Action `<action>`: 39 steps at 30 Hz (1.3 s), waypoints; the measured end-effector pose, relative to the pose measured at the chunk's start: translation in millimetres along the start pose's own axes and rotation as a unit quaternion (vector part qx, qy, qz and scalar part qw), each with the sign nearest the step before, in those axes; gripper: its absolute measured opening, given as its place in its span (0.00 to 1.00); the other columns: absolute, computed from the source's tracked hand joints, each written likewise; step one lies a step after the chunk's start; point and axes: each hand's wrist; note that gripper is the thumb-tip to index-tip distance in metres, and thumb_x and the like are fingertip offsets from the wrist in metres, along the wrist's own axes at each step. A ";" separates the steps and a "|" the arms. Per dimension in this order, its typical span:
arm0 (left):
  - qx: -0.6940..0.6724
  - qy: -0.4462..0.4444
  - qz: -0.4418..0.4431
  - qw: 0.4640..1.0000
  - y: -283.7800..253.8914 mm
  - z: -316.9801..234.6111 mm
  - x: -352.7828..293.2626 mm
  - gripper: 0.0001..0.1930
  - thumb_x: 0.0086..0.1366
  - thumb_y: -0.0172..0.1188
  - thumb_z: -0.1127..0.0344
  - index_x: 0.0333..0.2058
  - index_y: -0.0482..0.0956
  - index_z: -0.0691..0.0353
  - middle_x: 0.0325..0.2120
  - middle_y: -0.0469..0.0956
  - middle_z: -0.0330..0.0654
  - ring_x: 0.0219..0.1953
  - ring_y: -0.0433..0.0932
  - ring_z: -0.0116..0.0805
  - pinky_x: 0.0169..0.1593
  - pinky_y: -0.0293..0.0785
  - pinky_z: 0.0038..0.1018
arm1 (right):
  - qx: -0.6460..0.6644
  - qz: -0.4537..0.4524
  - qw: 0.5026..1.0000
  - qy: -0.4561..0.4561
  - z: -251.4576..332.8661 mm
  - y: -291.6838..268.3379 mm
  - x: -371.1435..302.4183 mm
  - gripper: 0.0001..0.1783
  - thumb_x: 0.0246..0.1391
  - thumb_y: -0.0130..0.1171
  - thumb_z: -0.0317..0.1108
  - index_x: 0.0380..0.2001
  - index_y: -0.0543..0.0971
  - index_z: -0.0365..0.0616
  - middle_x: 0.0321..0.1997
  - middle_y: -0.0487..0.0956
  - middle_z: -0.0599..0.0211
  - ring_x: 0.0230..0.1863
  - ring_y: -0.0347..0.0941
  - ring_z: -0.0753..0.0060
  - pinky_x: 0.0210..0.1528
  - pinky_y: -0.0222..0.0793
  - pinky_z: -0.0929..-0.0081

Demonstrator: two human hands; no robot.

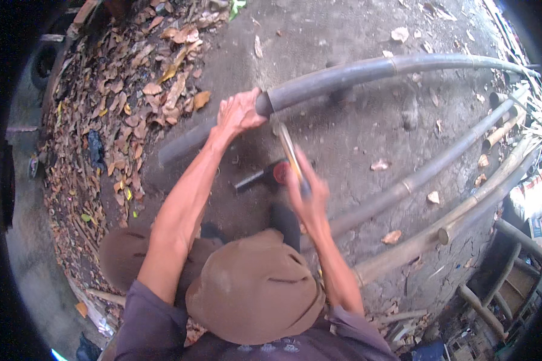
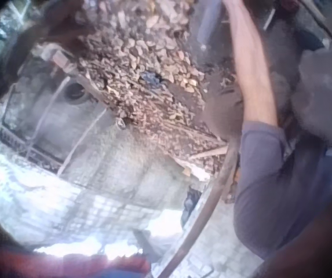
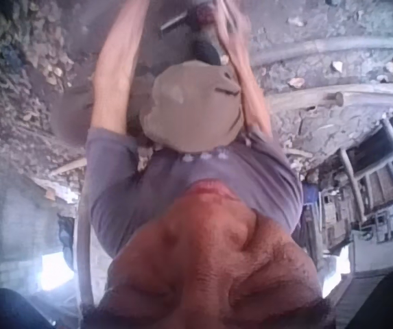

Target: The person measures and cuts long bamboo poles into shorter segments using a tape measure and a hand saw. The cut pieces are placed on the ground next to the work area.

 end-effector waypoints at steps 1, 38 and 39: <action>0.017 -0.003 -0.001 1.000 -3.2 8.6 -3.5 0.28 0.45 0.69 0.53 0.45 0.74 0.56 0.35 0.83 0.53 0.41 0.82 0.59 0.41 0.76 0.51 | 0.023 0.034 0.998 0.056 6.1 -24.0 -49.5 0.26 0.60 0.54 0.30 0.62 0.72 0.39 0.54 0.80 0.44 0.49 0.82 0.64 0.49 0.75 0.70; -0.053 0.023 -0.047 0.997 14.3 0.6 -14.8 0.29 0.44 0.69 0.57 0.46 0.72 0.56 0.38 0.82 0.52 0.41 0.82 0.59 0.42 0.76 0.53 | 0.004 0.013 0.997 0.072 -4.9 3.5 -10.2 0.26 0.60 0.56 0.30 0.62 0.74 0.42 0.47 0.84 0.50 0.35 0.79 0.77 0.38 0.74 0.75; -0.059 0.031 -0.047 0.997 16.6 -6.3 -18.8 0.29 0.44 0.69 0.57 0.46 0.72 0.56 0.38 0.82 0.52 0.41 0.82 0.59 0.42 0.76 0.53 | 0.016 -0.005 0.997 0.081 -6.3 19.1 16.3 0.25 0.60 0.56 0.32 0.61 0.74 0.44 0.47 0.84 0.51 0.36 0.80 0.77 0.39 0.74 0.75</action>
Point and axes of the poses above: each hand's wrist, its own x-axis towards the middle knuckle, its own y-axis out of the palm, z = x × y
